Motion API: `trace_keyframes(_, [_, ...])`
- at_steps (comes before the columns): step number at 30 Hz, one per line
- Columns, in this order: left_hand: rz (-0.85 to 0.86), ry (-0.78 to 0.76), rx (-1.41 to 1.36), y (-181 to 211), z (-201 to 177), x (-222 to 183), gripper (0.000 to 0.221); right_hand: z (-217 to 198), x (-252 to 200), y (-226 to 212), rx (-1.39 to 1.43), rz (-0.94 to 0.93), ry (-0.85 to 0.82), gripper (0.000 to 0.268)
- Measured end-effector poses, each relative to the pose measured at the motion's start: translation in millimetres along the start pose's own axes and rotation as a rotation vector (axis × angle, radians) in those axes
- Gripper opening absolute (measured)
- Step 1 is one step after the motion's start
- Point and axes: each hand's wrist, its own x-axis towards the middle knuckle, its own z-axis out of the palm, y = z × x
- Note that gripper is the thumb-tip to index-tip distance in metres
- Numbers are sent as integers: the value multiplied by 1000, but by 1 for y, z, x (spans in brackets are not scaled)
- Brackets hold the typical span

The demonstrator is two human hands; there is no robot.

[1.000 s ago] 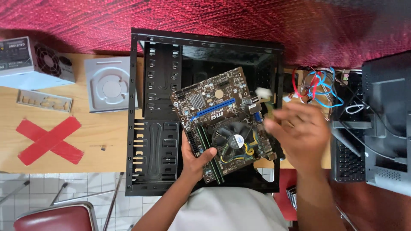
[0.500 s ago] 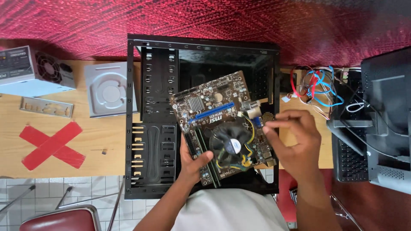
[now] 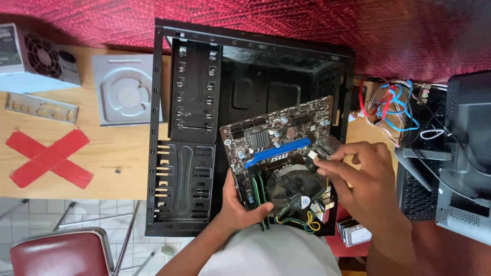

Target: Installing a CPU cooler onto a motherboard by aligning it with the socket and securing the mounting pins.

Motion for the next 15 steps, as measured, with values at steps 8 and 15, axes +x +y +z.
trace_keyframes(8, [6,0,-76,0,1,5,89,4,-6,7,-117,-29,-113,60])
trace_keyframes(15, [-81,-11,-93,4,0,6,90,6,-2,13,-250,-44,-121,32])
